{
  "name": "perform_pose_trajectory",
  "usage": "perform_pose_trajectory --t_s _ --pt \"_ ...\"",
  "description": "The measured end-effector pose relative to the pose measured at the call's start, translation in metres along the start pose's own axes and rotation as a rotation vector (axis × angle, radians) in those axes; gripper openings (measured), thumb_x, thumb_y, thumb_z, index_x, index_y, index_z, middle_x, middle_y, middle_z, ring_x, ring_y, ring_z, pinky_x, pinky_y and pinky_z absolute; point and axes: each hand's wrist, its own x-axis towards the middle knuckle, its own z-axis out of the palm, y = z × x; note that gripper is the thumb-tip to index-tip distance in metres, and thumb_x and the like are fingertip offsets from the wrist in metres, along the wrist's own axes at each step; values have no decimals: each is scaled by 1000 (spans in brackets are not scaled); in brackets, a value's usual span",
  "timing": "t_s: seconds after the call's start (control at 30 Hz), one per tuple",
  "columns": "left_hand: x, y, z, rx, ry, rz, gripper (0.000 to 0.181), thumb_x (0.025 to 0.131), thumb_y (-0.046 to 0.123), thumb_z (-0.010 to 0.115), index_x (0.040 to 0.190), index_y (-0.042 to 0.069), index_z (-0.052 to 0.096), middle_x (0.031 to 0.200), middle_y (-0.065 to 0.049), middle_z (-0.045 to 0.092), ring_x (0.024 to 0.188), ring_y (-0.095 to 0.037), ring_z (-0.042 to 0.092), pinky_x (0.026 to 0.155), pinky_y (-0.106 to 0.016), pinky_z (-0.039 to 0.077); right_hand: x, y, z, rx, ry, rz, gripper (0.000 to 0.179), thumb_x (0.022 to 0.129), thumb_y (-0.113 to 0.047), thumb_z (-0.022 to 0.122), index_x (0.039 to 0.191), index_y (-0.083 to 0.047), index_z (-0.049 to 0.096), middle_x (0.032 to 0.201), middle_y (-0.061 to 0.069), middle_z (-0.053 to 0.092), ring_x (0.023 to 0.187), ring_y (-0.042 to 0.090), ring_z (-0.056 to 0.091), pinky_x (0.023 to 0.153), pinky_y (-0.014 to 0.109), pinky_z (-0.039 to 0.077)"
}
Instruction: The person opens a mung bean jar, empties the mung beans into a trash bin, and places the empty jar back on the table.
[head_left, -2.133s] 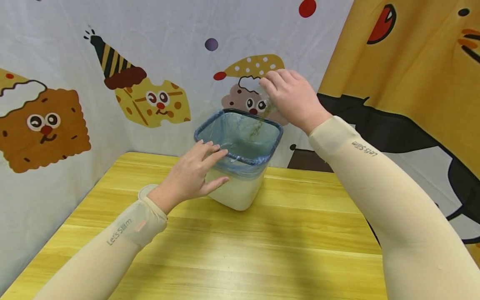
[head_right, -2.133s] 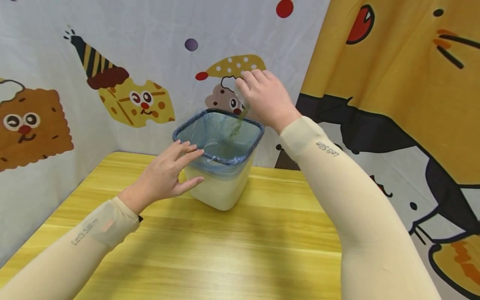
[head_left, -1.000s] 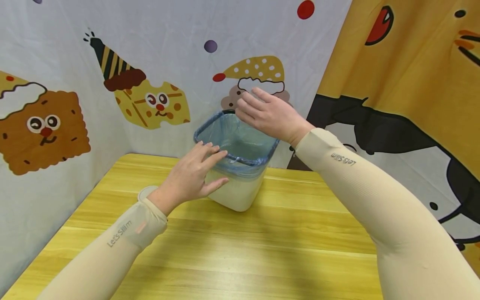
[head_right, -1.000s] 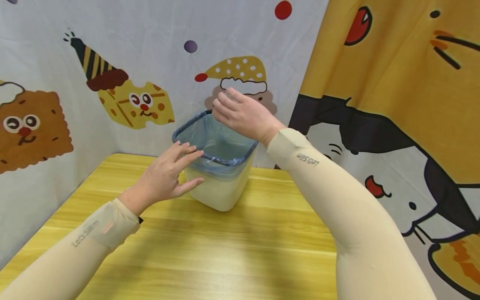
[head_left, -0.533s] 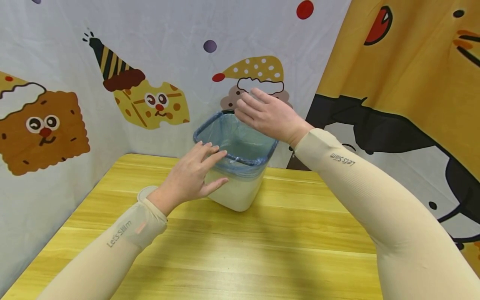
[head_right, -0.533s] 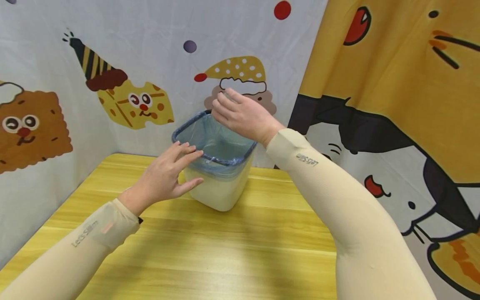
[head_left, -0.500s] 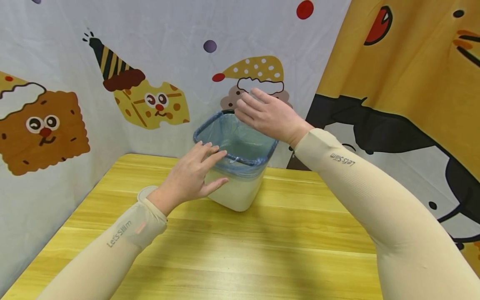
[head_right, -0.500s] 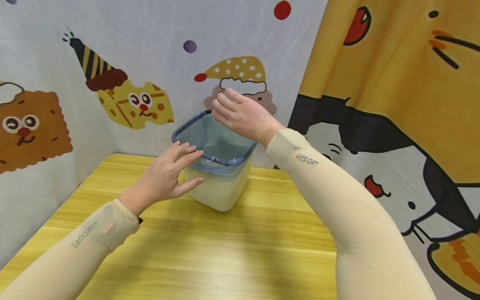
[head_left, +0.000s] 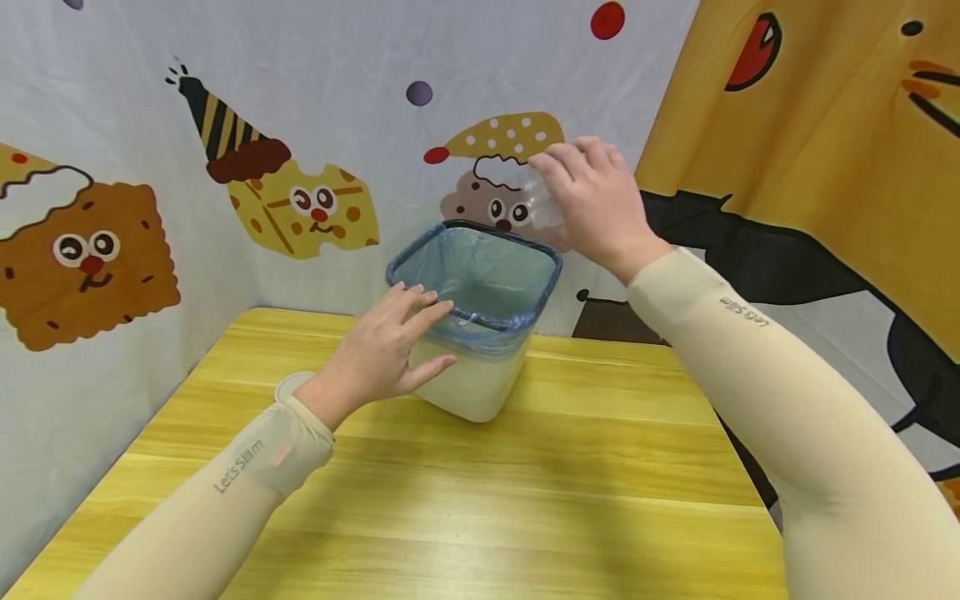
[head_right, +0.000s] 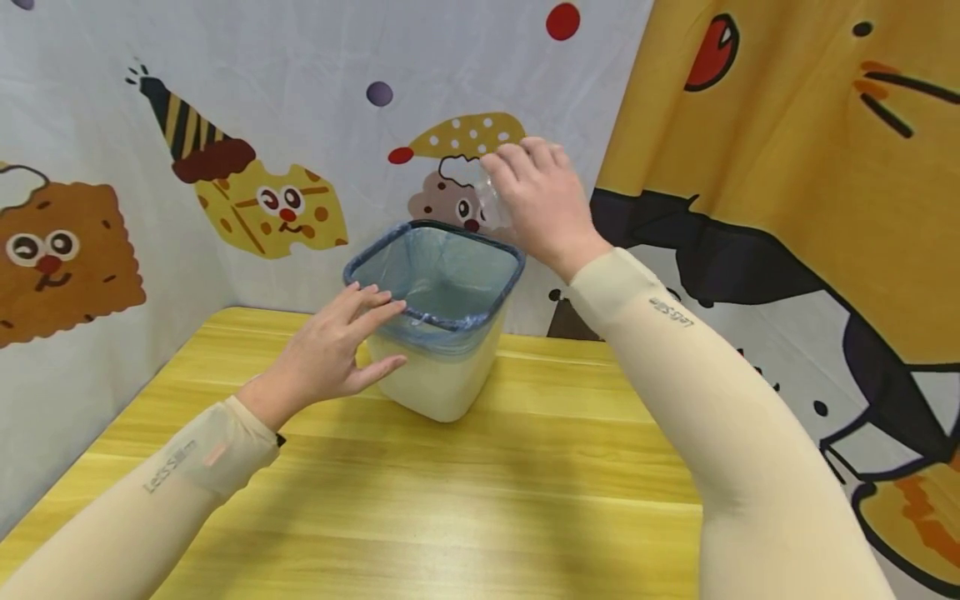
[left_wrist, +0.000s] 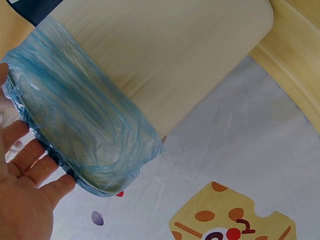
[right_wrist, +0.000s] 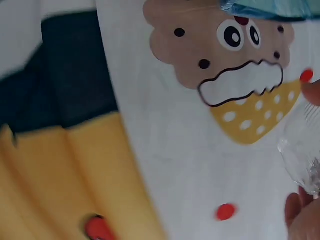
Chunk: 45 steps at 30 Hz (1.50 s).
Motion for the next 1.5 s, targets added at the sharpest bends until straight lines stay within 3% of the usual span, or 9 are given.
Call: perform_pose_trajectory --t_s 0.13,0.3,0.4,0.5,0.7,0.93,1.1,1.27,1.5 --pt "1 1 1 -8 0 3 69 88 40 88 142 4 65 133 -24 67 128 -45 64 119 -63 47 -18 21 -14 236 -77 369 88 84 -29 89 158 -10 46 154 19 56 141 42 46 118 63 42" --pt "1 1 2 -12 -3 0 69 88 39 88 142 4 65 133 -24 67 128 -44 64 118 -63 47 -58 46 -21 535 -41 747 94 86 -45 85 162 -13 39 155 16 54 141 36 48 113 59 49" --pt "1 1 2 -14 -7 -3 69 88 39 88 142 4 65 133 -24 67 128 -44 63 119 -63 47 -87 61 -19 646 -37 910 97 86 -52 83 163 -18 36 157 13 51 140 31 51 111 50 51" --pt "1 1 3 -16 -9 -4 69 88 39 88 143 4 65 133 -24 67 129 -45 63 119 -63 46 -115 74 -14 675 -74 1019 100 86 -58 81 164 -20 32 160 11 47 139 28 50 105 42 51" --pt "1 2 2 -15 1 -1 70 87 39 89 142 3 65 132 -24 66 127 -45 64 119 -64 47 -163 88 1 645 -129 1103 108 86 -65 79 166 -11 28 161 16 43 138 32 48 94 34 49" --pt "0 2 2 3 -3 3 72 86 38 90 143 3 64 133 -24 67 127 -45 64 118 -64 47 -193 89 21 676 -139 1144 113 87 -65 78 169 -10 23 166 21 40 142 39 46 107 51 50" --pt "-4 3 0 12 24 23 76 86 39 89 147 3 60 140 -26 63 132 -47 61 116 -65 48 -208 75 43 746 -142 1152 113 86 -64 80 169 -10 25 164 20 44 138 39 50 109 54 50" --pt "-15 1 -2 14 102 13 71 103 49 69 151 -1 55 147 -29 57 138 -48 55 117 -65 47 -226 58 69 814 -172 1144 109 88 -61 82 167 -7 28 159 24 47 136 42 52 110 58 51" --pt "-49 -7 -5 35 172 -148 73 110 59 46 151 -1 54 146 -29 56 136 -47 55 109 -63 53 -252 33 98 887 -215 1149 105 90 -47 85 166 -3 27 162 26 43 138 46 52 112 60 49"
